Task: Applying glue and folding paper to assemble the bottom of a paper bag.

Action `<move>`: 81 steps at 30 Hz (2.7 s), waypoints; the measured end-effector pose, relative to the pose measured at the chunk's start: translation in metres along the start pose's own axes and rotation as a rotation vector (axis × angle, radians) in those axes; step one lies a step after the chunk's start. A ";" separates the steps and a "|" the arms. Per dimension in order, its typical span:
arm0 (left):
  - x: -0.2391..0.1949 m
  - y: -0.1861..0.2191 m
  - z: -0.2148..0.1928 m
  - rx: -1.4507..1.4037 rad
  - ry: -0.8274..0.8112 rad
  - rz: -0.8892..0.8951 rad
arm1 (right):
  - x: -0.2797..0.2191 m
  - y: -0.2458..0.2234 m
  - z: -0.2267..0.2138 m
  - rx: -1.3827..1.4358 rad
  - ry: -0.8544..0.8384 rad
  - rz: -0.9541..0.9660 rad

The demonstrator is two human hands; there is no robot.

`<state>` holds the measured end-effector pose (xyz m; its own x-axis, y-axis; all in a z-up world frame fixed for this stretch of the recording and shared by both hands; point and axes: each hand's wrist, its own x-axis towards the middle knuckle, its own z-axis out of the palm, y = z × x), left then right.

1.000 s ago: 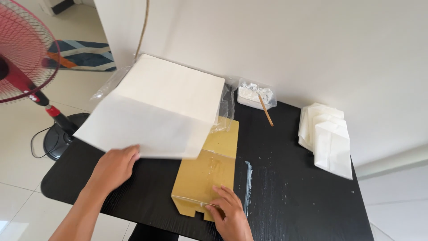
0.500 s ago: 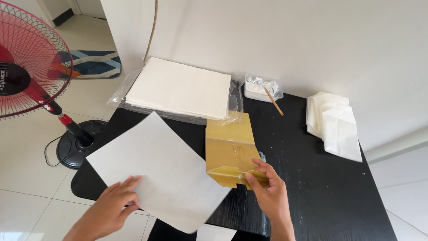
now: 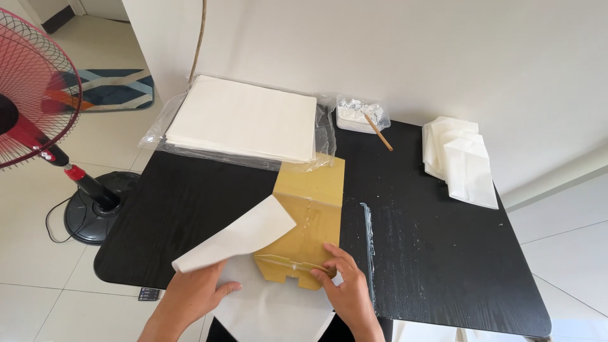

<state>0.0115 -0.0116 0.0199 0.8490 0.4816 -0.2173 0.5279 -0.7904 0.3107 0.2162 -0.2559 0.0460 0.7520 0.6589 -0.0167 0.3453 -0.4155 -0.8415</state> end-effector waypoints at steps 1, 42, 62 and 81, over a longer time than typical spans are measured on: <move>0.000 0.011 -0.014 0.000 0.001 0.001 | 0.001 0.002 0.001 0.000 0.002 0.000; 0.046 0.003 0.030 0.253 0.410 0.022 | 0.005 0.029 0.008 -0.012 0.069 0.058; 0.054 0.001 0.041 0.232 0.468 0.087 | 0.012 0.041 0.004 -0.040 0.078 -0.127; 0.057 0.003 0.036 0.239 0.438 0.104 | 0.014 0.048 0.008 0.021 0.021 -0.261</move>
<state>0.0607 -0.0002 -0.0252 0.8533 0.4690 0.2279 0.4640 -0.8823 0.0785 0.2393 -0.2614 0.0009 0.6507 0.7286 0.2140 0.5177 -0.2195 -0.8269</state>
